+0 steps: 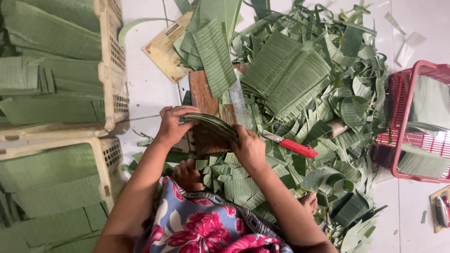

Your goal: The person sits on the floor trimming banana leaf pieces. They align a stack of leaf pieces against a metal ruler on a wooden board, cut along the edge with a red utility knife, then stack the trimmed pieces and place finished stacks into plastic baskets.

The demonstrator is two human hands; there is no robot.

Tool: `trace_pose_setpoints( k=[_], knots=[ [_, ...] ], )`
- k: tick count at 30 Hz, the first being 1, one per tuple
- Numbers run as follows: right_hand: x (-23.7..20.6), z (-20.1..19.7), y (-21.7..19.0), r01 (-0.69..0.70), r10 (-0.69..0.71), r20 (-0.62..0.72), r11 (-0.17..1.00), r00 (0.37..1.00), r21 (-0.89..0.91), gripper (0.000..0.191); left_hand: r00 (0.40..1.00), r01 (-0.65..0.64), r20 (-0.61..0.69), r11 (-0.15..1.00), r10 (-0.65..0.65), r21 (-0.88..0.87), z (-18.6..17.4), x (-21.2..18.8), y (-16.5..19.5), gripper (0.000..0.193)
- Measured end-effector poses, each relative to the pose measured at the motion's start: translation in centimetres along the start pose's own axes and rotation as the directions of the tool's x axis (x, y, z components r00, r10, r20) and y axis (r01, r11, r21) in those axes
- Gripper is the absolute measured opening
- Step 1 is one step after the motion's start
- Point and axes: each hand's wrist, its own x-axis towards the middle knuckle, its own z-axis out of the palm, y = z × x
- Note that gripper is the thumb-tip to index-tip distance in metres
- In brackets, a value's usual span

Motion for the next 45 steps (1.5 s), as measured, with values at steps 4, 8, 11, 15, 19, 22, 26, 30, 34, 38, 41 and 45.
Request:
trace_pose_setpoints(
  k=[4,8,11,15,19,22,26,30,34,38,41,45],
  knots=[
    [-0.7,1.0,-0.1,0.023,-0.016,-0.084,0.996,0.996,0.083,0.04,1.0,0.016,-0.009,0.998,-0.015,0.055,0.1,0.2,-0.1,0.029],
    [-0.3,1.0,0.2,-0.243,0.239,0.049,0.966,0.97,0.091,0.045,0.987,0.148,0.029,0.975,-0.155,0.163,-0.7,1.5,0.7,0.039],
    [0.4,1.6,0.6,-0.335,0.309,0.134,0.813,0.942,0.477,0.056,0.974,0.208,-0.037,0.944,-0.224,-0.258,-1.9,3.3,2.2,0.066],
    [1.8,4.3,0.6,-0.552,0.357,0.461,0.216,0.812,0.805,0.058,0.951,0.305,-0.061,0.952,-0.304,0.001,-2.2,6.1,4.5,0.083],
    [2.4,6.2,1.3,-0.559,0.377,0.482,0.127,0.791,0.82,0.057,0.967,0.053,-0.255,0.968,0.012,0.246,-1.3,6.1,5.4,0.086],
    [2.4,6.6,1.8,-0.548,0.366,0.466,0.161,0.806,0.821,0.057,0.928,-0.099,-0.265,0.857,0.263,0.505,0.2,4.9,4.5,0.061],
    [2.5,6.1,2.1,-0.518,0.343,0.431,0.224,0.835,0.826,0.058,0.966,-0.209,-0.007,0.795,0.259,0.57,2.2,4.0,3.0,0.018],
    [1.7,4.2,2.4,-0.415,0.322,0.263,0.745,0.91,0.522,0.041,0.985,-0.12,-0.035,0.826,0.166,0.551,3.4,2.0,3.7,0.027],
    [-0.4,2.6,2.8,-0.243,0.249,-0.109,0.968,0.962,0.064,0.033,0.994,-0.073,-0.024,0.803,0.107,0.591,3.5,0.0,6.1,0.068],
    [-0.8,2.7,3.2,-0.211,0.212,-0.137,0.977,0.968,0.025,0.044,1.0,-0.006,0.02,0.791,-0.007,0.612,3.4,-0.4,7.7,0.092],
    [-0.2,2.7,4.1,-0.407,0.413,0.017,0.891,0.911,0.201,0.032,0.997,0.013,0.057,0.794,-0.06,0.607,3.3,-0.3,8.0,0.101],
    [-1.2,1.1,4.7,-0.249,0.301,-0.235,0.942,0.924,0.227,0.015,0.995,0.037,0.051,0.796,-0.085,0.604,3.3,-0.3,8.2,0.105]
  ],
)
